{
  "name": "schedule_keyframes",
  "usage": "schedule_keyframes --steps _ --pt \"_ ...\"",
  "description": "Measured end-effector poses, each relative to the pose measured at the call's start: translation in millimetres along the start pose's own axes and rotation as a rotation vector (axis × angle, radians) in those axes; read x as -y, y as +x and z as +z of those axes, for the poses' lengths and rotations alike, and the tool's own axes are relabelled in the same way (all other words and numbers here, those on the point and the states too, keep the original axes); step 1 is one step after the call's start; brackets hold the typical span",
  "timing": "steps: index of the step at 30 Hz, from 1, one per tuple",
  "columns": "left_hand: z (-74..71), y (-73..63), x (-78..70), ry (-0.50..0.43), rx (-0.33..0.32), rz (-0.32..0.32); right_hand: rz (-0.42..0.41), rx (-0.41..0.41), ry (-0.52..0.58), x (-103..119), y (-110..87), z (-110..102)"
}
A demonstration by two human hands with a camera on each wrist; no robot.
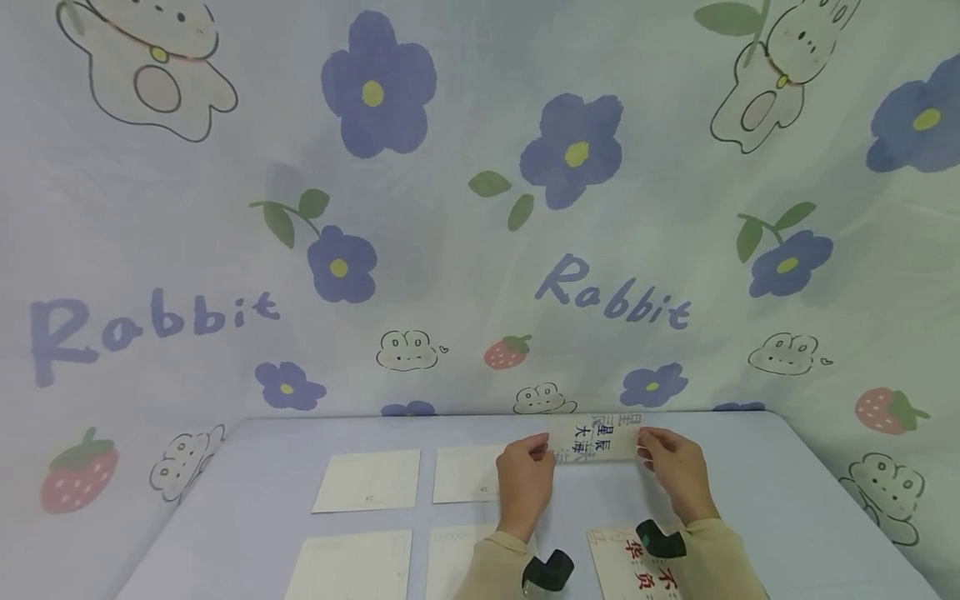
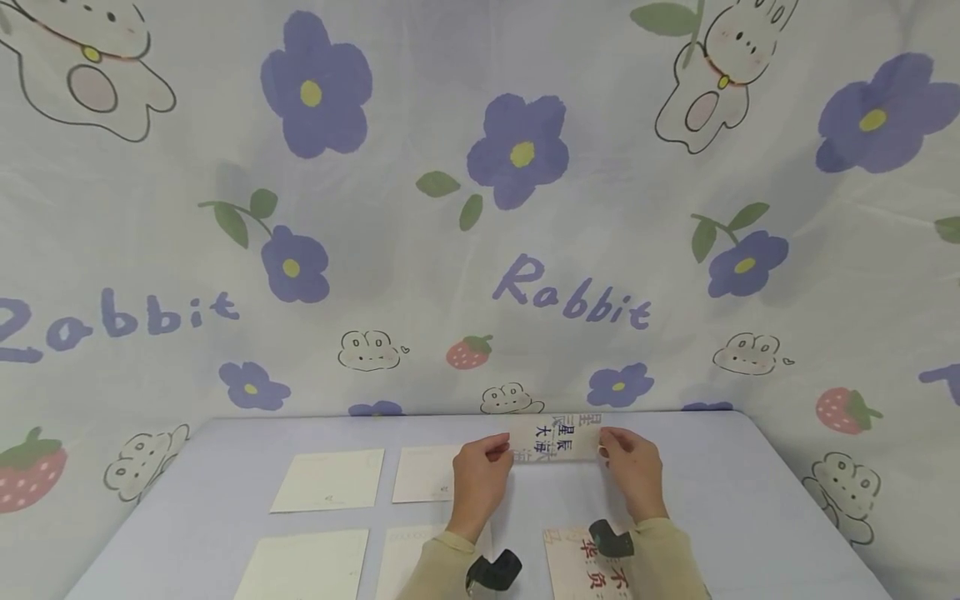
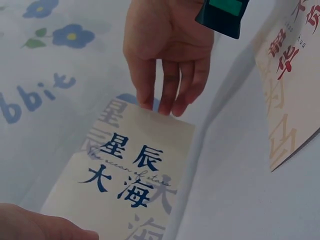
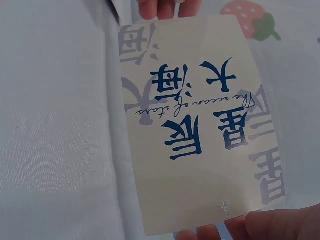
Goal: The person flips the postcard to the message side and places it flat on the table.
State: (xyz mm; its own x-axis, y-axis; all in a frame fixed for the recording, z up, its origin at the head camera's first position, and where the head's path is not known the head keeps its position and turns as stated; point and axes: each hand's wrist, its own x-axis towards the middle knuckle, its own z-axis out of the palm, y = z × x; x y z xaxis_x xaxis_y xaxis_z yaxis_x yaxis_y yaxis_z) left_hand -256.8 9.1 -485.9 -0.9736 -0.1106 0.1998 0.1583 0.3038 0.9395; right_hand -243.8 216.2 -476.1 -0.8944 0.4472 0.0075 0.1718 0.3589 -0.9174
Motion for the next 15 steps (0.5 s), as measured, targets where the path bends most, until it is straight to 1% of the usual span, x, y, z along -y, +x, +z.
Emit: schedule_keyframes --steps 7,15 --pt "-1.0 0.6 -0.9 -0.022 -0.007 0.026 -0.001 0.019 0.021 -0.6 -0.6 -2.3" --pt "-3.0 -0.1 -0.3 -0.045 -0.009 0.029 0.002 0.03 0.05 -0.5 -0.5 -4.6"
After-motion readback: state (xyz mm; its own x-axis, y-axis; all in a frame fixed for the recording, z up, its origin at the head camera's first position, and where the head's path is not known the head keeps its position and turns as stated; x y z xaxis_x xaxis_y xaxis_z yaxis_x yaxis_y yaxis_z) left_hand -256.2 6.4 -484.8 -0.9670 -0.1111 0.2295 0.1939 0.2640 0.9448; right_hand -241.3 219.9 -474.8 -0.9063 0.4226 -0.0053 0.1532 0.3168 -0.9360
